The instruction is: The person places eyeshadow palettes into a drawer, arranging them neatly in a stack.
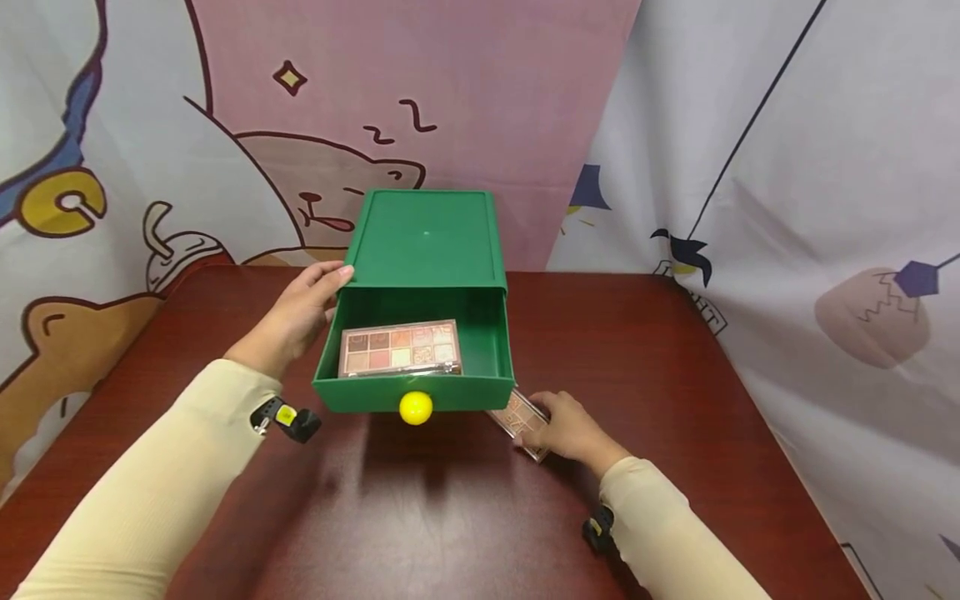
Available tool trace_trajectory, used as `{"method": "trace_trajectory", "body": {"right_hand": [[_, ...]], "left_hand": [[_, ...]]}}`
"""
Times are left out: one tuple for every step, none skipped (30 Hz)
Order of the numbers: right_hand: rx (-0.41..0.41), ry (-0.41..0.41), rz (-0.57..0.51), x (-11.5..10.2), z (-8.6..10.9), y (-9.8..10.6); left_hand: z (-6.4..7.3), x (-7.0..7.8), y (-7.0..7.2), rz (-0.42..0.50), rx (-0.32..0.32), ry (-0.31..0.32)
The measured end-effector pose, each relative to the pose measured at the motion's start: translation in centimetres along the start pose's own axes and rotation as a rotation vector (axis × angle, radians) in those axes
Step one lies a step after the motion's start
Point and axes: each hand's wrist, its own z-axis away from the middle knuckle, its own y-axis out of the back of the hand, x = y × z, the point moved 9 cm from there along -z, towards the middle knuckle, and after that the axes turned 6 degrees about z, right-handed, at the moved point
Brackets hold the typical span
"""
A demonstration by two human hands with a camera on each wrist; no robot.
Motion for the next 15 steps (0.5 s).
{"method": "trace_trajectory", "body": {"right_hand": [[0.003,-0.008,0.019,-0.04,-0.02,-0.03],[0.005,-0.014,0.035,-0.1,-0.02,-0.06],[0.006,-0.01,0.042,-0.24,-0.03,-0.09],[0.007,-0.024,0.052,-0.22,0.0,-0.12],[0.006,-0.037,0.061,-0.19,0.04,-0.17],[0.008,-0.047,0.078,-0.16,0.11,-0.2],[0.01,-0.048,0.09,-0.23,0.17,-0.2],[0.013,-0.048,0.104,-0.29,0.24,-0.2],[0.017,-0.049,0.119,-0.3,0.3,-0.19],[0.022,-0.056,0.134,-0.3,0.39,-0.15],[0.028,-0.054,0.142,-0.35,0.45,-0.09],[0.034,-0.051,0.151,-0.44,0.51,0.0],[0.034,-0.053,0.155,-0.44,0.49,0.01],[0.032,-0.06,0.154,-0.39,0.48,0.01],[0.027,-0.069,0.15,-0.31,0.47,0.02]], "left_hand": [[0.01,0.05,0.07,0.0,0.003,-0.001],[0.02,0.1,0.11,0.0,0.004,-0.003],[0.04,0.13,0.15,-0.002,0.003,-0.004],[0.06,0.16,0.17,-0.003,0.003,-0.005],[0.08,0.18,0.17,-0.006,0.002,-0.005],[0.08,0.17,0.2,-0.007,0.003,-0.004],[0.11,0.16,0.2,-0.009,0.001,-0.005],[0.12,0.15,0.17,-0.012,-0.002,-0.005],[0.13,0.12,0.14,-0.013,-0.004,-0.005],[0.13,0.11,0.11,-0.014,-0.005,-0.006],[0.15,0.1,0.05,-0.015,-0.008,-0.008],[0.15,0.07,0.02,-0.014,-0.006,-0.008],[0.14,0.07,0.02,-0.015,-0.006,-0.009],[0.14,0.05,0.0,-0.014,-0.005,-0.007],[0.14,0.06,0.0,-0.014,-0.002,-0.007]]}}
